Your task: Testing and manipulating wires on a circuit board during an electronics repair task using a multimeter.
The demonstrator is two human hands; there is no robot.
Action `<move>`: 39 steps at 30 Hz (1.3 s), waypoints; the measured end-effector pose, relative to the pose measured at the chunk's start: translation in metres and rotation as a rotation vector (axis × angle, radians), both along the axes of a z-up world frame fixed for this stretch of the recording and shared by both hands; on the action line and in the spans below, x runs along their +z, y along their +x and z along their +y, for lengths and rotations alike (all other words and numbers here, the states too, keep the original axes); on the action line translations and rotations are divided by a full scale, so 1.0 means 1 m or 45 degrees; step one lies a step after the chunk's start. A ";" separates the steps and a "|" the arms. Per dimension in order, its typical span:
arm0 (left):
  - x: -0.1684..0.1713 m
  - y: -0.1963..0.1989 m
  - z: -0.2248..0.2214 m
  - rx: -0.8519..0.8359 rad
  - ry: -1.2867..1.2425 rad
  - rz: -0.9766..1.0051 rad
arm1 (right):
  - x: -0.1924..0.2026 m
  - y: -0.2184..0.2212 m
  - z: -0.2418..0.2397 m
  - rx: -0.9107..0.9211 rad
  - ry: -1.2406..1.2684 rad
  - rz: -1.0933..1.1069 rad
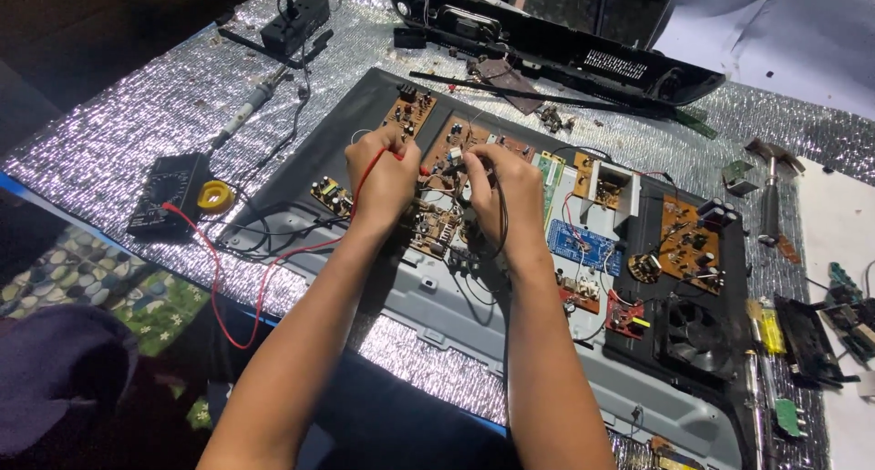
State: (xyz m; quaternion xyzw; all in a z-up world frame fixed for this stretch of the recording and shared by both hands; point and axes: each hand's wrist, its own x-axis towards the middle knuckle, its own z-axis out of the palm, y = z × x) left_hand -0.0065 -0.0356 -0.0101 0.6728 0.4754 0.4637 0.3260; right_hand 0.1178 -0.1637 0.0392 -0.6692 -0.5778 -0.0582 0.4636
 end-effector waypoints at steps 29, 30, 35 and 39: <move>-0.004 0.005 -0.003 0.013 0.122 -0.102 | -0.001 0.002 -0.001 -0.024 0.003 0.004; -0.004 0.005 -0.004 0.015 0.125 -0.108 | 0.000 0.001 -0.001 -0.030 0.014 0.001; 0.007 0.008 -0.011 -0.014 0.129 -0.143 | 0.007 -0.005 -0.006 -0.055 0.010 -0.001; 0.006 0.011 -0.008 -0.003 0.152 -0.110 | 0.008 -0.006 -0.006 -0.063 0.008 -0.009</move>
